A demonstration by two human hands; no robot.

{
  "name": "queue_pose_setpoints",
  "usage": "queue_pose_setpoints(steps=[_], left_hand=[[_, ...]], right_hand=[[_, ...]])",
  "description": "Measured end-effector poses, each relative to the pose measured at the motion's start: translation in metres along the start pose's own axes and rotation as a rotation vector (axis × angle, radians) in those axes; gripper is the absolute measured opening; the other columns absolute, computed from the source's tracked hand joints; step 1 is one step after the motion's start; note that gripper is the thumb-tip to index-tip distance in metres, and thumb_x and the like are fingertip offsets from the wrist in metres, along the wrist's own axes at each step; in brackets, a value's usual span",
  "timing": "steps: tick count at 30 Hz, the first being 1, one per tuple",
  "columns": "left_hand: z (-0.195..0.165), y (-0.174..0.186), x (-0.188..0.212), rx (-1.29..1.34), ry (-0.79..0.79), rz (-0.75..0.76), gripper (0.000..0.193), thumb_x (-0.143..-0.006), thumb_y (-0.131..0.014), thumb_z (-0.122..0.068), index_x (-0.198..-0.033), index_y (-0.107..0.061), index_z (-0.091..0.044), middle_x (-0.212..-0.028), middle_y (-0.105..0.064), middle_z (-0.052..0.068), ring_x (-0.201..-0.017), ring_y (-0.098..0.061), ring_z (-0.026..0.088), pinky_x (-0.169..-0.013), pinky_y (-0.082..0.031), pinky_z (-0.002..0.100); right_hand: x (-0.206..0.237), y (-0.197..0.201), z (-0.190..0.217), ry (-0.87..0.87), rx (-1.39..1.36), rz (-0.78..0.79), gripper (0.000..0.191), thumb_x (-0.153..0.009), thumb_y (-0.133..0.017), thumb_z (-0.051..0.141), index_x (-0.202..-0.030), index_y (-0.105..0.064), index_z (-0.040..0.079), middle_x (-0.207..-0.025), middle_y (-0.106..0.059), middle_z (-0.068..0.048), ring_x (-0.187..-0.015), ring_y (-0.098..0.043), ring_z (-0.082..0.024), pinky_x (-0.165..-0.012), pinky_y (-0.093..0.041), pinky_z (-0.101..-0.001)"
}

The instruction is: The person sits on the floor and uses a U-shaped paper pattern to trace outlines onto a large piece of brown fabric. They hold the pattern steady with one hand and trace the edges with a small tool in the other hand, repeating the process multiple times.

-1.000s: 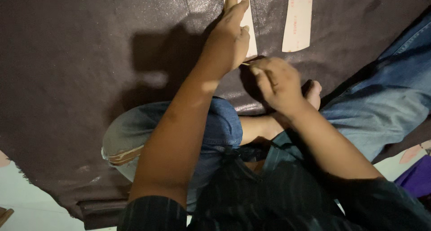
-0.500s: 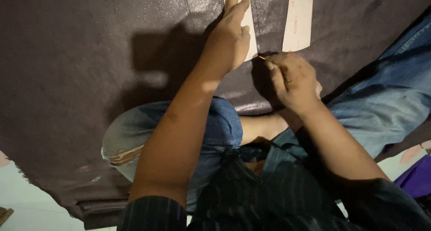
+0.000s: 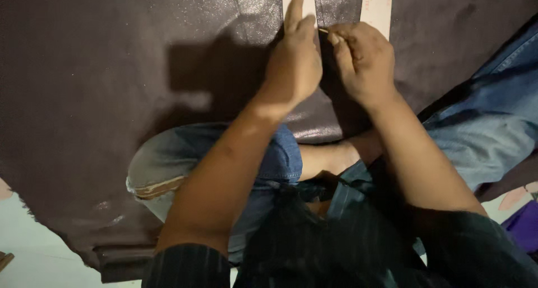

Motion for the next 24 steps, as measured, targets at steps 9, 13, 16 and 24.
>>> queue_pose_setpoints(steps=[9,13,16,24], left_hand=[[-0.036,-0.061,0.056,-0.500,-0.001,0.060,0.053,-0.091,-0.052,-0.010,-0.136,-0.054,0.018,-0.162,-0.024,0.036,-0.148,-0.029,0.052,-0.127,-0.019,0.067],[-0.023,-0.083,0.052,-0.635,0.080,0.388,0.053,-0.091,-0.048,-0.019,-0.135,-0.057,0.010,-0.157,-0.034,0.032,-0.150,-0.022,0.052,-0.120,-0.006,0.073],[-0.014,-0.091,0.050,-0.766,0.103,0.580,0.052,-0.097,-0.048,-0.024,-0.136,-0.056,0.010,-0.154,-0.042,0.031,-0.149,-0.022,0.051,-0.119,-0.001,0.074],[0.001,-0.117,0.041,-0.805,0.145,0.539,0.059,-0.099,-0.049,-0.025,-0.144,-0.048,0.012,-0.157,-0.039,0.030,-0.149,-0.022,0.049,-0.120,-0.004,0.072]], right_hand=[[0.021,0.020,0.003,-0.076,-0.001,0.027,0.005,-0.110,-0.067,0.006,-0.113,-0.070,0.003,-0.106,-0.072,-0.014,-0.097,-0.072,-0.032,-0.086,-0.057,-0.0416],[-0.016,0.000,0.008,0.133,-0.030,0.047,0.007,-0.109,-0.069,0.005,-0.115,-0.072,0.003,-0.111,-0.072,-0.013,-0.101,-0.068,-0.034,-0.091,-0.054,-0.0434],[-0.042,-0.021,0.013,0.181,-0.032,0.128,0.010,-0.105,-0.071,0.007,-0.114,-0.073,0.005,-0.106,-0.072,-0.011,-0.098,-0.065,-0.034,-0.090,-0.051,-0.0445],[-0.024,-0.019,0.025,0.316,0.150,0.309,0.013,-0.091,-0.071,0.013,-0.104,-0.070,0.009,-0.108,-0.070,-0.012,-0.105,-0.064,-0.034,-0.096,-0.046,-0.0475]])
Point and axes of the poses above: each hand's wrist, its own x-axis away from the middle knuckle, its own y-axis out of the back of the hand, z = x × y, the point moved 3 cm from there along -x, towards the middle knuckle
